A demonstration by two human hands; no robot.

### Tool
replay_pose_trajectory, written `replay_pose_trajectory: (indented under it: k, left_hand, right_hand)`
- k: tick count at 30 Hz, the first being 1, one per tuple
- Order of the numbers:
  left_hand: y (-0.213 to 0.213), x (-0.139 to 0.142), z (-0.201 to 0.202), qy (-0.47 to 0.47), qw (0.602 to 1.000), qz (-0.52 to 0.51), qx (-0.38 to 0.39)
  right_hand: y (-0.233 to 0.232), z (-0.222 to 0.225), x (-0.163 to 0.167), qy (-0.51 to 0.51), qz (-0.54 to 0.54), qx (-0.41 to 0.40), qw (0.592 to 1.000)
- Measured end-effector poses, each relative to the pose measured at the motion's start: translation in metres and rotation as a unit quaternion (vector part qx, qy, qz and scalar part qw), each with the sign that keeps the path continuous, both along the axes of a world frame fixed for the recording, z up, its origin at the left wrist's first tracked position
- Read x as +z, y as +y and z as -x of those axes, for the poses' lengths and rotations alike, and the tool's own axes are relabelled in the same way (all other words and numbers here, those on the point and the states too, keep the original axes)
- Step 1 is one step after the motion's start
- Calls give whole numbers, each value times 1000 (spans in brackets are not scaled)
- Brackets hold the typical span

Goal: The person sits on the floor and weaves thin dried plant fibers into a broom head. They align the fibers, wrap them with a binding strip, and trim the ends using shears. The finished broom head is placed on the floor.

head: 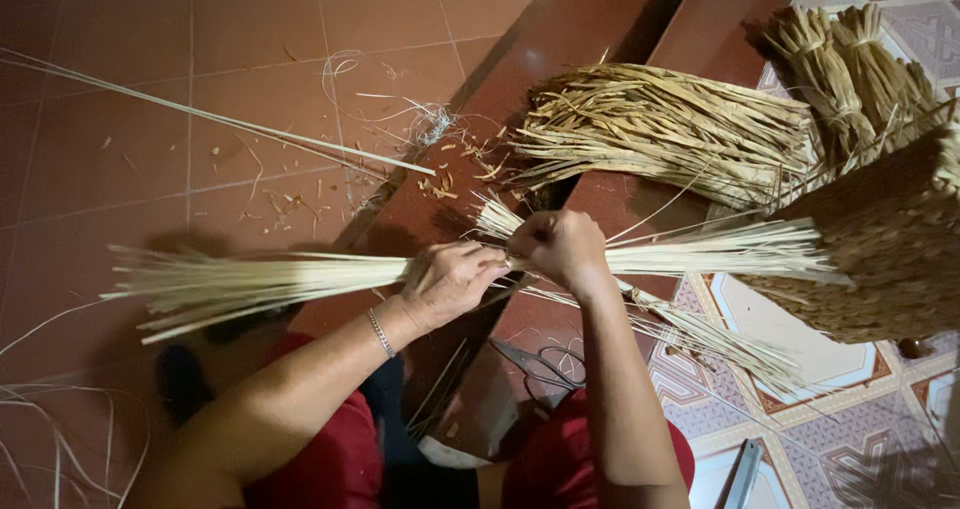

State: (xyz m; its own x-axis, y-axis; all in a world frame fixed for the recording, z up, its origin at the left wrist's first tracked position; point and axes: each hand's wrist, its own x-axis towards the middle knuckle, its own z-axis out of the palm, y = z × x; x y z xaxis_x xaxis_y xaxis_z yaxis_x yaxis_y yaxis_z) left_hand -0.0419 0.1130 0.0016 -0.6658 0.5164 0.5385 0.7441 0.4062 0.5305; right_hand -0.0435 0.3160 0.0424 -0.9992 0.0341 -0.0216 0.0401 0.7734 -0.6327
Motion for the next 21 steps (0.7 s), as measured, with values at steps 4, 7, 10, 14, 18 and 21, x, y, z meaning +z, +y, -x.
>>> replay_pose_trajectory:
  k: [4, 7, 10, 14, 18, 21]
  left_hand:
    - [-3, 9, 0, 86, 996, 16, -4]
    - [-4, 15, 0, 101, 993, 55, -10]
    - [-5, 17, 4, 30, 998, 58, 2]
    - [-9, 15, 20, -213, 976, -32, 35]
    - [-10, 4, 36, -363, 926, -97, 11]
    - [-8, -7, 39, -413, 904, -110, -16]
  right_hand:
    - [2, 10, 7, -10, -43, 42, 998]
    - [1, 17, 17, -52, -61, 78, 994]
    - [-5, 9, 22, 102, -60, 42, 992]
    - [-6, -26, 9, 520, -66, -21, 851]
    - [-14, -50, -29, 342, 155, -74, 924]
    - [-29, -54, -59, 158, 254, -84, 951]
